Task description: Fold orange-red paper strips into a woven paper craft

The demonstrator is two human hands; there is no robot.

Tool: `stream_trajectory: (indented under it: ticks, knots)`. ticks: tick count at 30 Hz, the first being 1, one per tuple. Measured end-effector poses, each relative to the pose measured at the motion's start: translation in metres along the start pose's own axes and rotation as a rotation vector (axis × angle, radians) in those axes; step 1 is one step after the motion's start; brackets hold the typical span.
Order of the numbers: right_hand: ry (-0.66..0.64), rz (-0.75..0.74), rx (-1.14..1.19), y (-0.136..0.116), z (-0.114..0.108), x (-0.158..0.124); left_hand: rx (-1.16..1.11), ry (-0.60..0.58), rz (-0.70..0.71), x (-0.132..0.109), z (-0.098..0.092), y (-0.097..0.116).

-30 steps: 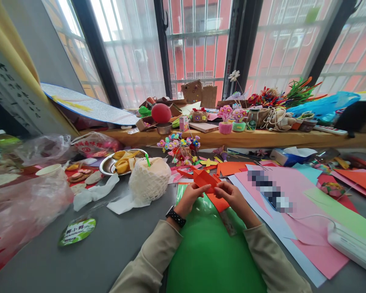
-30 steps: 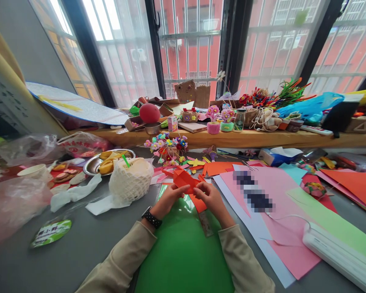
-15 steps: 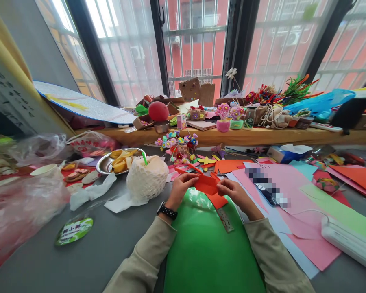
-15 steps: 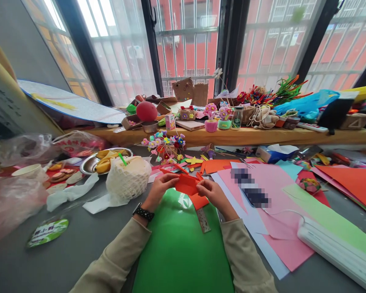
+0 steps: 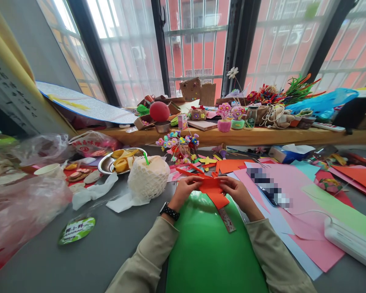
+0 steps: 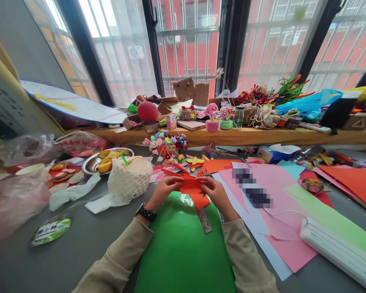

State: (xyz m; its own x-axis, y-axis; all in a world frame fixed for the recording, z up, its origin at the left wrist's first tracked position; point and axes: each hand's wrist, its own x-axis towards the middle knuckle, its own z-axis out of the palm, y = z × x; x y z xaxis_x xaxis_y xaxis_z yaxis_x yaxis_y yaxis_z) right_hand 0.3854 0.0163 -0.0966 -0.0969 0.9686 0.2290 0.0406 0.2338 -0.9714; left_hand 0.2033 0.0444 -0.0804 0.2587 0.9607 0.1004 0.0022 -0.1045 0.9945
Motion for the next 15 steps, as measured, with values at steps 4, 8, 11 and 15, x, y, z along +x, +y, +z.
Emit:
stream_trajectory:
  ticks: [4, 8, 11, 15]
  knots:
    - [0.015, -0.023, -0.036, -0.0012, 0.0007, -0.0009, -0.069, -0.034, -0.029, -0.0001, 0.0002, -0.003]
    - [0.028, -0.031, -0.07, 0.0019, 0.0002, -0.0003, -0.117, -0.039, -0.049, -0.0013, 0.0017, -0.0042]
    - [0.042, -0.036, -0.074, 0.0033, -0.0002, 0.0002, -0.16, -0.052, -0.103, -0.0019, 0.0038, -0.0043]
    - [0.045, -0.031, -0.081, 0.0026, 0.0004, 0.0004, -0.168, -0.071, -0.165, -0.001, 0.0064, -0.006]
